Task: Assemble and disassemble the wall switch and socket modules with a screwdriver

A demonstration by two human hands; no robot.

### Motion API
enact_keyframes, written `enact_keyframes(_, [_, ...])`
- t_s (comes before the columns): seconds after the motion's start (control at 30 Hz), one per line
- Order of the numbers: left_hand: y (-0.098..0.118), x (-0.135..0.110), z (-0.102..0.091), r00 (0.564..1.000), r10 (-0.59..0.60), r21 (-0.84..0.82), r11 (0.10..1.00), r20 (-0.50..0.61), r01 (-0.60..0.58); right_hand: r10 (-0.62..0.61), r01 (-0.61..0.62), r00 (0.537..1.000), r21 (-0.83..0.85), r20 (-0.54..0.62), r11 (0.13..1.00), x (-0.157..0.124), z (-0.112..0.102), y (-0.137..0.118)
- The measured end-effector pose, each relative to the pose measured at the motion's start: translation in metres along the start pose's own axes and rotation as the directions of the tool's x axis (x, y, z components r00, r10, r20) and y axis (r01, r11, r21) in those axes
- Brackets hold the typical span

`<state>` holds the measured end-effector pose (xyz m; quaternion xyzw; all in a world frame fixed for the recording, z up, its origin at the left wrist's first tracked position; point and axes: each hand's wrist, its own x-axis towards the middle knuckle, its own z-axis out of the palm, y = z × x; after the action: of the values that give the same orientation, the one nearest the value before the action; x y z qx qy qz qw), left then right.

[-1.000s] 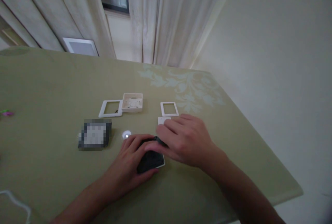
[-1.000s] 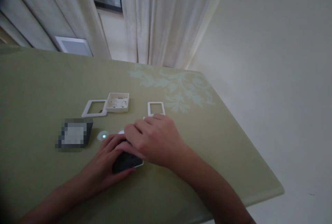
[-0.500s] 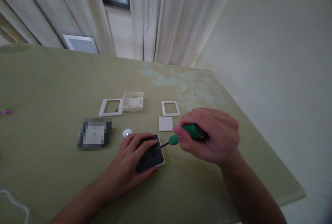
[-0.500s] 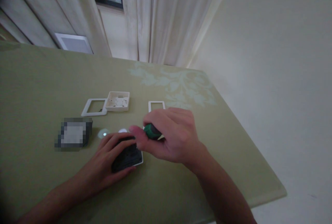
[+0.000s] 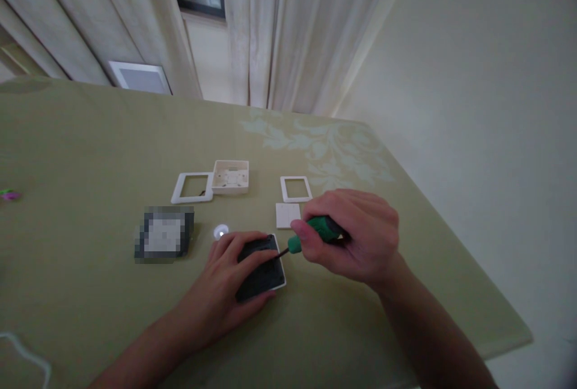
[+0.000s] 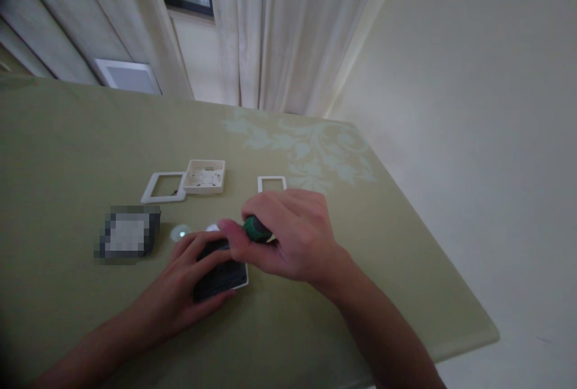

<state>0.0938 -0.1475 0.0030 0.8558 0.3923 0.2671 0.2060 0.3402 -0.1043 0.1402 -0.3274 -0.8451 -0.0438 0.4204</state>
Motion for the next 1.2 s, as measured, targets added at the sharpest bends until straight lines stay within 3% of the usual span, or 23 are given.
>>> enact_keyframes(0.23, [-0.003, 0.001, 0.000, 1.000, 0.007, -0.006, 1.000, -0.010, -0.007, 0.044, -0.060, 0.988, -0.099, -0.151, 0.993, -0.003, 0.013, -0.005])
enact_keyframes(0.33, [-0.004, 0.001, 0.001, 1.000, 0.008, -0.011, 1.000, -0.014, -0.008, 0.067, -0.082, 0.987, -0.097, -0.145, 0.992, -0.002, 0.013, -0.005])
enact_keyframes(0.4, [-0.004, 0.000, 0.001, 1.000, 0.002, -0.014, 1.000, -0.015, -0.002, 0.054, -0.056, 0.997, -0.025, -0.063, 0.998, 0.001, 0.008, -0.003])
enact_keyframes(0.47, [-0.004, 0.000, 0.001, 1.000, -0.006, -0.018, 1.000, -0.013, 0.006, 0.025, -0.038, 0.996, 0.155, 0.089, 0.987, 0.004, 0.000, 0.000])
enact_keyframes(0.53, [-0.005, 0.001, 0.001, 1.000, -0.007, -0.023, 1.000, -0.007, 0.007, -0.019, -0.089, 0.966, 0.400, 0.259, 0.912, 0.006, -0.004, 0.003])
enact_keyframes(0.6, [-0.005, 0.002, 0.000, 1.000, -0.001, -0.026, 1.000, -0.003, 0.001, -0.063, -0.141, 0.940, 0.550, 0.337, 0.823, 0.004, -0.002, 0.007])
enact_keyframes(0.67, [-0.003, 0.003, -0.001, 1.000, 0.011, -0.038, 0.999, 0.015, -0.011, -0.045, -0.079, 0.973, 0.509, 0.226, 0.857, 0.000, 0.007, 0.009])
enact_keyframes(0.77, [0.000, 0.004, 0.000, 0.998, 0.037, -0.074, 0.997, 0.056, -0.033, -0.063, 0.077, 0.995, 0.176, -0.083, 0.981, -0.007, 0.022, 0.009])
enact_keyframes(0.8, [0.001, 0.004, 0.001, 0.997, 0.042, -0.081, 0.996, 0.060, -0.037, -0.084, 0.095, 0.989, 0.085, -0.124, 0.992, -0.007, 0.024, 0.008])
enact_keyframes(0.87, [0.003, 0.003, 0.002, 0.998, 0.039, -0.081, 0.996, 0.049, -0.035, -0.076, 0.077, 0.996, 0.030, -0.045, 0.997, -0.005, 0.019, 0.003])
enact_keyframes(0.93, [0.003, 0.004, 0.004, 0.999, 0.033, -0.070, 0.997, 0.033, -0.031, -0.018, -0.005, 0.985, 0.137, 0.171, 0.991, 0.000, 0.005, -0.002])
enact_keyframes(1.0, [0.002, 0.005, 0.006, 1.000, 0.028, -0.058, 0.998, 0.007, -0.028, -0.009, -0.144, 0.915, 0.347, 0.404, 0.927, 0.006, -0.009, -0.006])
enact_keyframes(1.03, [0.001, 0.006, 0.007, 1.000, 0.026, -0.051, 0.998, -0.010, -0.027, -0.021, -0.208, 0.884, 0.433, 0.467, 0.877, 0.008, -0.014, -0.006])
enact_keyframes(1.1, [-0.001, 0.008, 0.009, 0.999, 0.022, -0.035, 0.999, -0.044, -0.023, -0.016, -0.263, 0.878, 0.511, 0.478, 0.818, 0.009, -0.015, -0.004])
enact_keyframes(1.2, [-0.002, 0.011, 0.010, 0.999, 0.006, -0.014, 1.000, -0.043, -0.006, 0.079, -0.200, 0.947, 0.381, 0.312, 0.903, 0.003, 0.003, 0.001])
